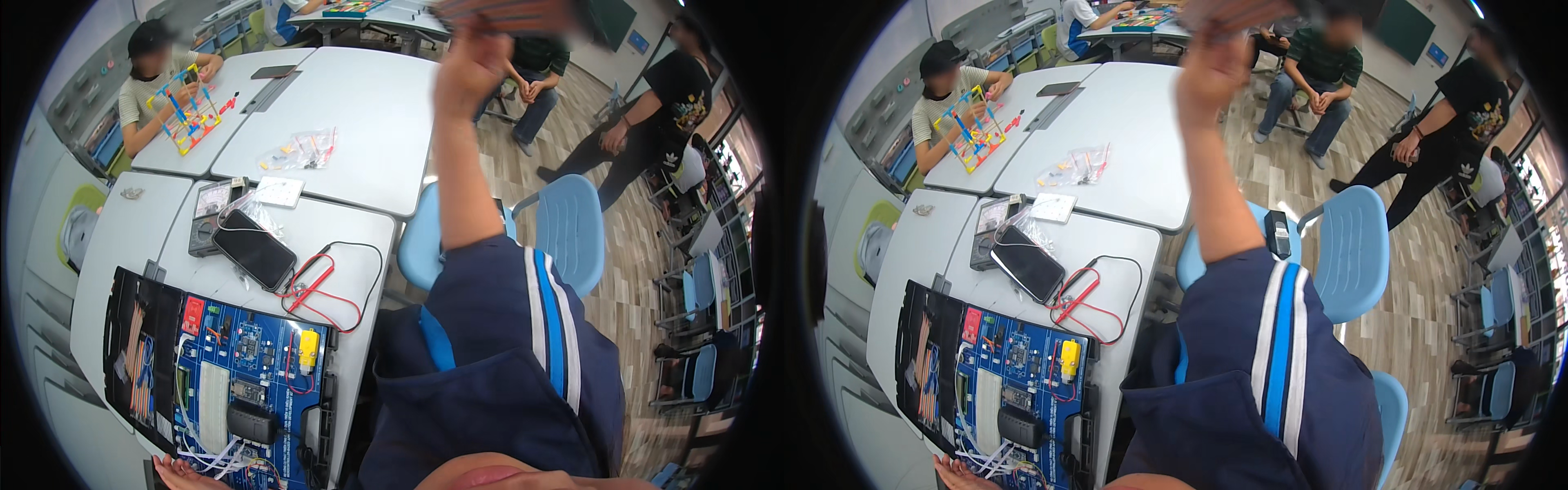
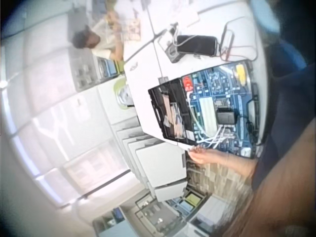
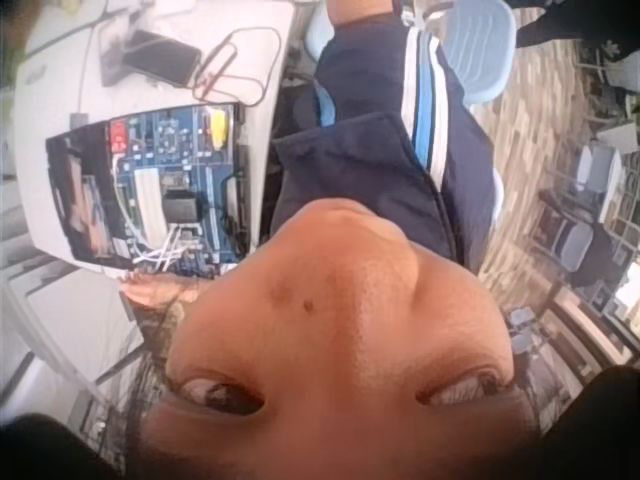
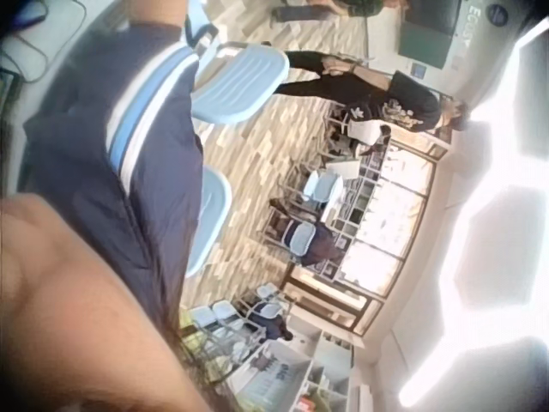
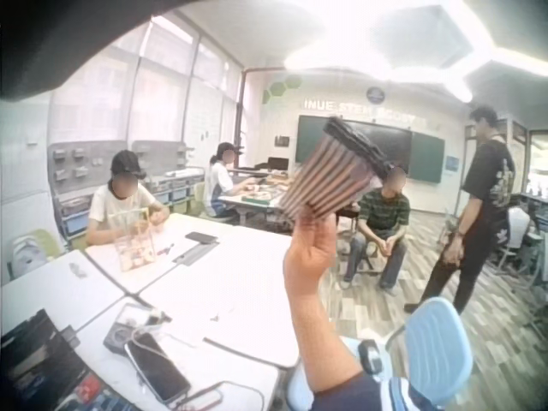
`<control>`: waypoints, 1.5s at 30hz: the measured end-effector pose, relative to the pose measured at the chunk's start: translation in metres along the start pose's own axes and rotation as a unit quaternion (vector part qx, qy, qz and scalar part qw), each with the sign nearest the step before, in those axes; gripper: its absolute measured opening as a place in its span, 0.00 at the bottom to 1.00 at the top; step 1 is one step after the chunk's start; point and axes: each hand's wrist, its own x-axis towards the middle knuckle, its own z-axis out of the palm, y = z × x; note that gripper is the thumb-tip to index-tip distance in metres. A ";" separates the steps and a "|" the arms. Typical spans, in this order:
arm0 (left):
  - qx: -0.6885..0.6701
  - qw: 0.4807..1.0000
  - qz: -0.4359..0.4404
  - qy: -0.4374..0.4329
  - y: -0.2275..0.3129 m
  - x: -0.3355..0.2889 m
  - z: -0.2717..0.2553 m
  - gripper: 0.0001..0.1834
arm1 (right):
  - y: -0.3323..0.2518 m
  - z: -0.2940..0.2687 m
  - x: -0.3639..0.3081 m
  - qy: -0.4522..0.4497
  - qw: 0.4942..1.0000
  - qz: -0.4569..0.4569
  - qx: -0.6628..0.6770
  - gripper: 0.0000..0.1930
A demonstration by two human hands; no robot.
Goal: The person connects and disconnects jumper wires to a microcontroller development board on a table. They handle multiple ribbon cables and individual wires, plugging them into various ports on the board while other people work nearby.
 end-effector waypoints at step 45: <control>-0.263 0.932 -0.249 -0.012 0.000 0.004 0.016 0.23 | 0.036 -0.157 0.065 0.172 0.962 0.133 -0.164 0.13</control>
